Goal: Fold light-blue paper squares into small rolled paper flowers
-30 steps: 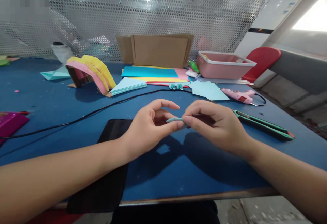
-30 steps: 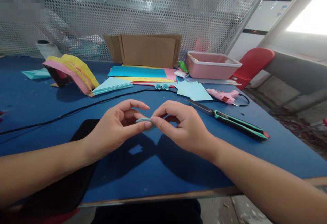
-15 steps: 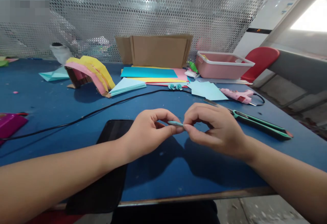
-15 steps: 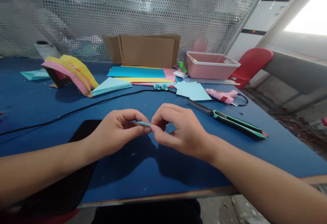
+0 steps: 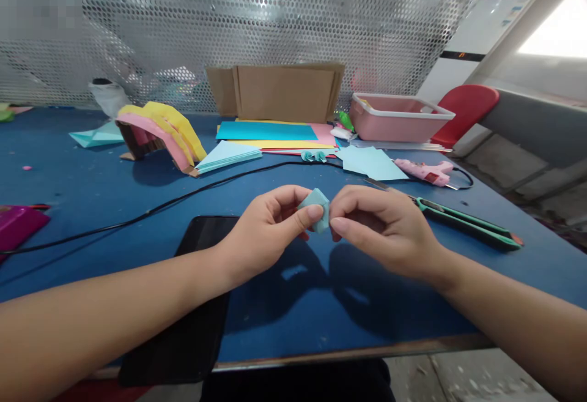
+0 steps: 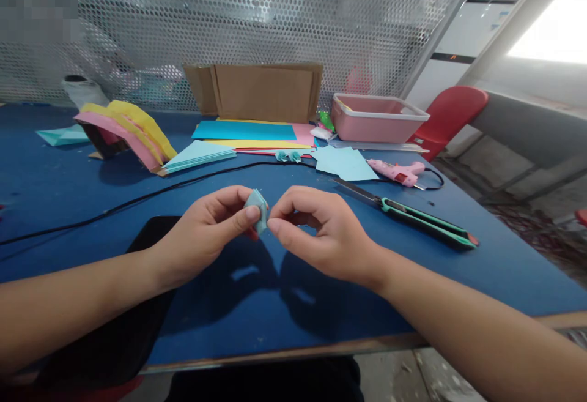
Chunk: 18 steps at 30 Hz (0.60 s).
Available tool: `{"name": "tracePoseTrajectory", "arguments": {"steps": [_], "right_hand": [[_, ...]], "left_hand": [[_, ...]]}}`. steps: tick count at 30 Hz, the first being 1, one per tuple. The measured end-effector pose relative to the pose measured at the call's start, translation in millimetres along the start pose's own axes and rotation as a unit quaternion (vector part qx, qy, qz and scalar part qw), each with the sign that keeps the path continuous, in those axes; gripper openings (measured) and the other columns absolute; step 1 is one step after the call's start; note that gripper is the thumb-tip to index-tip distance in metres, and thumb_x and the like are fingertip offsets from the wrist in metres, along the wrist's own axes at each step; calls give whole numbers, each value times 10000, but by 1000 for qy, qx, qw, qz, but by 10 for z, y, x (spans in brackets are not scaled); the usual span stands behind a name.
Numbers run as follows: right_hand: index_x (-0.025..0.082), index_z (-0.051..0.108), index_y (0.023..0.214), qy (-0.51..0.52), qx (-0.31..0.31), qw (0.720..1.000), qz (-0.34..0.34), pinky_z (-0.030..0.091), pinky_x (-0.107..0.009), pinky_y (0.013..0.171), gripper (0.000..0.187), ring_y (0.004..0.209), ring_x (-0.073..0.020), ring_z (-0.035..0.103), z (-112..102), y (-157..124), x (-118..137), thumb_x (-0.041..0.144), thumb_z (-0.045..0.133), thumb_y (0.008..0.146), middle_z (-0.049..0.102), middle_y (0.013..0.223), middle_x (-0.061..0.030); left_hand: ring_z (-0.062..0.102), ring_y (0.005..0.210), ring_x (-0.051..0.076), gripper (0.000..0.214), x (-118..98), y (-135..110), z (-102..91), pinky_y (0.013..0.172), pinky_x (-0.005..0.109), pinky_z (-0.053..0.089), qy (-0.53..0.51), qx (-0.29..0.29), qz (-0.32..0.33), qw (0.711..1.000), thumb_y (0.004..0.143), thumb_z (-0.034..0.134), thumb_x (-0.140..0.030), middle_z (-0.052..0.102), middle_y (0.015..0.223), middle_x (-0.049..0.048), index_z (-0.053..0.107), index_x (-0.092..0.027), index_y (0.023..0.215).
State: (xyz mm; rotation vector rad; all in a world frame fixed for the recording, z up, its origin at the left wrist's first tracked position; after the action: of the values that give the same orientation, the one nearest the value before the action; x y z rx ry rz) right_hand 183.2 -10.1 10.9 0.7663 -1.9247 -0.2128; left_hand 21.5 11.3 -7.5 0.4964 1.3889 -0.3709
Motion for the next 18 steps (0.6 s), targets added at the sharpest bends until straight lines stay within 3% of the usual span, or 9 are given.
{"name": "tracePoseTrajectory", "arguments": {"steps": [12, 18], "right_hand": [[190, 583, 748, 49, 6, 998, 42, 465, -234, 592, 104, 629, -109, 537, 9, -20, -4, 136, 557, 833, 557, 714, 3], [188, 558, 731, 78, 41, 991, 102, 491, -243, 601, 73, 645, -122, 575, 30, -10, -22, 138, 558, 783, 559, 727, -1]], "left_hand": [[540, 620, 50, 154, 3, 31, 2, 591, 161, 438, -35, -4, -30, 999, 792, 722, -237, 595, 692, -69, 600, -163, 850], [533, 621, 51, 144, 25, 24, 8, 617, 179, 426, -22, 15, -20, 999, 787, 724, -210, 585, 682, -70, 594, -173, 836]]}}
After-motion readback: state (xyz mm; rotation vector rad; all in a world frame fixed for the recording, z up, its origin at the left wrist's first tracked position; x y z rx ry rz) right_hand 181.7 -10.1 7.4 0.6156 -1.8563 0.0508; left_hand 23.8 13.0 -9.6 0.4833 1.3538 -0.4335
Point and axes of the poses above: each hand's wrist, its own y-axis towards the middle knuckle, its own z-axis out of the palm, x = y × z, the point moved 3 cm from there along y, towards the middle knuckle
